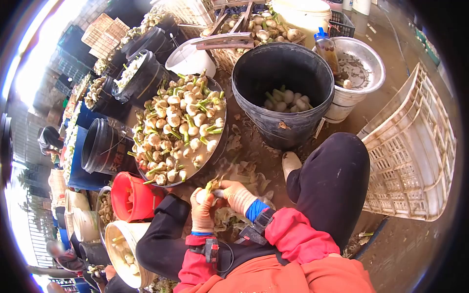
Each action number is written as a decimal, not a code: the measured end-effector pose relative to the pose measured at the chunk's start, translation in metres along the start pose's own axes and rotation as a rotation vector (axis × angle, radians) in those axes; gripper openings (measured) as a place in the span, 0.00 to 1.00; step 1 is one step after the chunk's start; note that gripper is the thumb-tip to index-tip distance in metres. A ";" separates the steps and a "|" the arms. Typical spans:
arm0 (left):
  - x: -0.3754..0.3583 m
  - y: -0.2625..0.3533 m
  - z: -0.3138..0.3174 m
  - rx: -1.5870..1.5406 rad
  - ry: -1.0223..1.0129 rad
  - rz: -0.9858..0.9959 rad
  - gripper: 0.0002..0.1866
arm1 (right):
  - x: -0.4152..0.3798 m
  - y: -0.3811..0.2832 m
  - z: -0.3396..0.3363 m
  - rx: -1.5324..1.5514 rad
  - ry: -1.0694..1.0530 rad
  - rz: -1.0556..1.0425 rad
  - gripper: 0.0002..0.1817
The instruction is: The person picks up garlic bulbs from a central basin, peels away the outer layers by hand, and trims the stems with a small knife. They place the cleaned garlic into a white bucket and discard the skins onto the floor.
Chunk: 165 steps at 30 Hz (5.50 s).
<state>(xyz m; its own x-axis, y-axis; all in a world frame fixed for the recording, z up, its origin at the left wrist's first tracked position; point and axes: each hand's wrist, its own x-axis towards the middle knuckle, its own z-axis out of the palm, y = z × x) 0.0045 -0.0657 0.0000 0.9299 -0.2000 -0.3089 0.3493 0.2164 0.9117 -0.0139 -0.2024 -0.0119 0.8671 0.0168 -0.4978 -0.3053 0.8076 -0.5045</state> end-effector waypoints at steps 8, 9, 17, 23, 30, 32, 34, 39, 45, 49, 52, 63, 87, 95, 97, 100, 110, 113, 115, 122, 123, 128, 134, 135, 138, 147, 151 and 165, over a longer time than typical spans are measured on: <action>-0.013 0.034 0.005 -0.333 -0.511 -0.289 0.38 | 0.023 -0.025 -0.032 -0.010 0.334 -0.272 0.10; -0.018 0.037 0.008 -0.331 -0.513 -0.292 0.38 | 0.029 -0.031 -0.039 0.049 0.419 -0.320 0.10; 0.007 0.004 -0.020 -0.328 -0.112 -0.159 0.28 | 0.019 0.002 -0.026 -0.250 -0.171 -0.351 0.17; 0.006 -0.008 -0.007 -0.069 -0.090 -0.039 0.28 | 0.004 0.010 0.009 -0.253 0.010 -0.259 0.24; -0.004 0.019 0.006 -0.246 -0.265 -0.226 0.31 | 0.017 0.008 -0.006 -0.265 0.183 -0.462 0.18; -0.010 0.025 0.009 -0.226 -0.342 -0.306 0.32 | 0.015 -0.001 -0.007 -0.332 0.327 -0.437 0.14; -0.015 0.025 0.007 -0.177 -0.521 -0.397 0.37 | 0.025 -0.004 -0.019 -0.287 0.397 -0.496 0.12; -0.020 0.039 0.012 -0.255 -0.574 -0.392 0.47 | 0.025 -0.022 -0.042 -0.855 0.322 -0.221 0.13; 0.000 0.027 -0.010 -0.122 -0.317 -0.285 0.50 | 0.000 -0.018 -0.012 -0.488 -0.253 -0.218 0.19; 0.003 0.020 -0.010 0.091 -0.368 -0.211 0.54 | -0.013 -0.015 0.004 -1.086 -0.124 -0.341 0.20; 0.001 0.016 -0.012 0.167 -0.293 -0.128 0.47 | -0.018 -0.015 0.010 -0.944 -0.031 -0.400 0.18; 0.015 0.014 -0.025 -0.220 0.107 0.056 0.16 | -0.010 -0.048 -0.004 0.156 -0.161 -0.381 0.23; 0.022 0.029 -0.038 -0.920 -0.076 -0.258 0.19 | 0.022 -0.004 -0.031 -1.208 0.037 -0.729 0.19; 0.003 0.035 -0.018 -0.452 -0.043 0.004 0.12 | -0.018 -0.016 0.030 -0.773 -0.057 -0.221 0.23; 0.006 0.026 -0.020 -0.249 -0.144 0.128 0.12 | -0.005 -0.003 0.021 -0.610 -0.061 -0.206 0.22; 0.002 0.024 -0.020 -0.154 -0.211 0.163 0.12 | -0.001 0.003 0.017 -0.664 -0.021 -0.384 0.21; 0.007 0.022 -0.028 -0.356 -0.126 0.045 0.16 | -0.007 -0.035 0.013 -0.027 -0.029 -0.387 0.22; 0.002 0.033 -0.017 -0.462 -0.155 0.034 0.17 | -0.005 -0.032 0.011 -0.241 0.106 -0.384 0.22; 0.002 0.042 -0.017 -0.640 -0.179 0.051 0.19 | -0.003 -0.024 0.011 -0.268 0.126 -0.366 0.23; -0.003 0.081 -0.048 -0.558 -0.151 0.377 0.19 | 0.002 0.002 0.023 -0.594 -0.071 -0.579 0.24; 0.002 0.075 -0.052 -0.473 -0.165 0.421 0.20 | -0.007 -0.001 0.030 -0.591 -0.064 -0.576 0.24; 0.002 0.038 -0.031 -0.192 -0.016 0.247 0.16 | -0.021 -0.005 0.048 -0.677 -0.088 -0.619 0.24; -0.009 0.025 0.003 0.434 0.128 0.535 0.14 | -0.016 -0.005 0.034 -0.987 0.089 -0.718 0.20; -0.009 0.022 0.003 0.535 0.106 0.595 0.14 | -0.016 -0.006 0.033 -1.128 0.122 -0.743 0.19; -0.006 0.013 -0.001 0.614 0.066 0.603 0.16 | -0.019 -0.010 0.032 -1.242 0.165 -0.705 0.19; -0.001 0.027 -0.014 -0.264 -0.145 0.028 0.16 | -0.001 -0.001 0.023 -0.315 0.065 -0.300 0.13; -0.005 0.036 -0.013 -0.495 -0.232 0.077 0.18 | -0.006 -0.004 0.014 -0.548 0.113 -0.192 0.17; 0.056 0.121 -0.078 -0.533 0.163 0.374 0.17 | 0.018 0.015 -0.016 -1.388 -0.060 0.052 0.22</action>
<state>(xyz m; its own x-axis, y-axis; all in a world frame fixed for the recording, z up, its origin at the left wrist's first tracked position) 0.1077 0.0234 0.0721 0.9904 0.1175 -0.0734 -0.0290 0.6936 0.7198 -0.0095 -0.1998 -0.0396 0.8472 0.0824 -0.5248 -0.4438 -0.4332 -0.7845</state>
